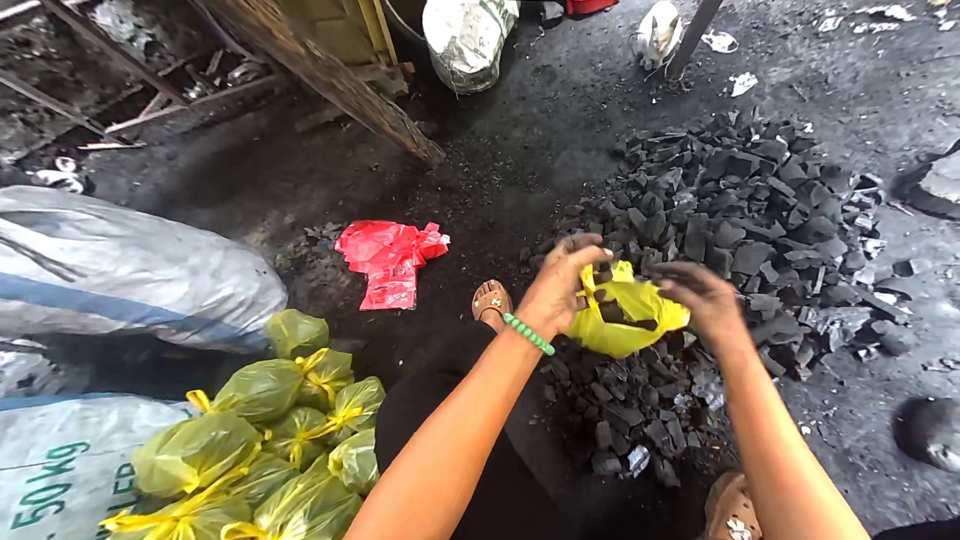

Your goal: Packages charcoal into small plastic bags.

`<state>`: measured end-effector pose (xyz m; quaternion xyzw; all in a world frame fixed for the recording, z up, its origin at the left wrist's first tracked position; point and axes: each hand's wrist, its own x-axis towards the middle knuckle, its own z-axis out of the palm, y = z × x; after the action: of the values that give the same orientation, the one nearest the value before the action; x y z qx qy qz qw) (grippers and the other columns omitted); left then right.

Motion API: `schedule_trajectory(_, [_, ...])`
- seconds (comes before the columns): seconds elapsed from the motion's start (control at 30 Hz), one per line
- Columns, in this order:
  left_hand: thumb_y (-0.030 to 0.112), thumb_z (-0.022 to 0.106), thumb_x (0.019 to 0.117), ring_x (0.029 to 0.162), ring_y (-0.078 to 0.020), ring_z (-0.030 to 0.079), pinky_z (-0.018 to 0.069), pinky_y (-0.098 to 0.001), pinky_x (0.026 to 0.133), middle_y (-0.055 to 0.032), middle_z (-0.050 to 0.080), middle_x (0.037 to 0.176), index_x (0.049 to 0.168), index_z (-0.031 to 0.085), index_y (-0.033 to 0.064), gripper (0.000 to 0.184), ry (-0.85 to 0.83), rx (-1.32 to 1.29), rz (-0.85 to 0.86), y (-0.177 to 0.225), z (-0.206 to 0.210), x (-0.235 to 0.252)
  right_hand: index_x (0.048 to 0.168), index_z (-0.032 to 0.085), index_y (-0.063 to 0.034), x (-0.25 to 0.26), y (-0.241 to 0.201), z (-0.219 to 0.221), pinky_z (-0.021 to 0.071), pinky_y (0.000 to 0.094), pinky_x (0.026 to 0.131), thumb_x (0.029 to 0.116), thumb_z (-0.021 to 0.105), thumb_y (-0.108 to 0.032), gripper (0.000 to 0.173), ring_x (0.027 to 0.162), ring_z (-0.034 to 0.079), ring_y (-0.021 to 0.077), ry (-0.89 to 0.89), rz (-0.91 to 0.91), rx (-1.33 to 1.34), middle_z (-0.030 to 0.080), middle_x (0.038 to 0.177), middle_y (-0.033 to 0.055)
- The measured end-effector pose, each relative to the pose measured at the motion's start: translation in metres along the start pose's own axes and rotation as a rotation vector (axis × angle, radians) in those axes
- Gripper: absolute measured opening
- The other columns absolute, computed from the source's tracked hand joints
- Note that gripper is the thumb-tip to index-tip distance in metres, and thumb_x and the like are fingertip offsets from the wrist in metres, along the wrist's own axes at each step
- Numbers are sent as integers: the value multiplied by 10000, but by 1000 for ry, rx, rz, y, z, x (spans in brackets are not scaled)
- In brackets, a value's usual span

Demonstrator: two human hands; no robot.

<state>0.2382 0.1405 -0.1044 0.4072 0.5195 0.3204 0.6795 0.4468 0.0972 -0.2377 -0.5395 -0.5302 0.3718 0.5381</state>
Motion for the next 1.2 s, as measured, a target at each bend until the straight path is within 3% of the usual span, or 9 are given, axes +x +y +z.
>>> schedule_trajectory(0.1, [155,508,1021,764,-130,637,549,-293,667,-22,629,893,1307,530,139,287,6,-88,132,20,-8,-13,1295,568,42,-46,48,-46,610,413,849,1016,579,-110,318,952,697,212,342,300,-11,663,1160,163])
schedule_trajectory(0.27, [153,478,1018,760,-148,675,587,-293,659,-42,644,915,1271,545,148,262,69,-197,226,39,-12,-24,1550,354,47,-126,131,-27,327,708,1123,882,801,-436,937,1392,357,613,201,943,-444,293,1530,448])
schedule_trajectory(0.33, [158,495,1017,768,-143,671,578,-286,662,-40,641,915,1260,552,151,250,79,-177,227,38,-10,-21,1638,210,-76,-127,133,12,327,717,1118,812,841,-514,1128,1431,290,619,125,987,-545,155,1612,408])
schedule_trajectory(0.5, [169,504,1016,765,-137,674,582,-271,665,-30,647,906,1259,549,154,248,84,-142,265,39,-16,-18,1608,330,-296,-116,110,75,488,687,962,752,913,-390,1039,1405,352,593,-87,895,-771,67,1654,349])
schedule_trajectory(0.63, [164,499,1012,771,-149,684,592,-294,673,-38,654,915,1242,557,157,238,123,-180,237,37,-21,-18,1575,408,-247,-117,120,54,490,646,990,816,862,-296,886,1373,403,580,-142,871,-811,237,1590,378])
schedule_trajectory(0.8, [170,458,1023,766,-147,674,575,-279,656,-51,654,917,1272,543,146,264,23,-238,151,27,-21,-18,1436,535,-27,-107,126,8,443,608,1035,821,846,-51,690,1298,468,517,110,820,-251,384,1467,389])
schedule_trajectory(0.97, [136,448,1021,756,-152,674,571,-288,644,-55,657,916,1238,545,141,238,-64,-283,85,14,-19,-13,1395,439,-174,-84,69,-23,607,379,662,885,622,-208,544,792,675,156,409,487,564,652,1033,34])
schedule_trajectory(1.13, [169,521,1019,791,-164,635,545,-314,667,-62,613,979,1302,517,120,288,-48,-80,-29,-7,-12,0,1303,478,-311,-37,-10,14,627,376,714,738,847,-389,679,882,708,145,350,233,897,696,1053,-44])
schedule_trajectory(1.2, [164,530,1020,797,-173,633,541,-313,672,-80,608,1001,1322,505,109,309,-49,-43,-70,-12,-9,4,1390,431,-231,-26,-12,47,628,387,740,847,744,-251,627,926,699,168,156,259,670,659,1146,9])
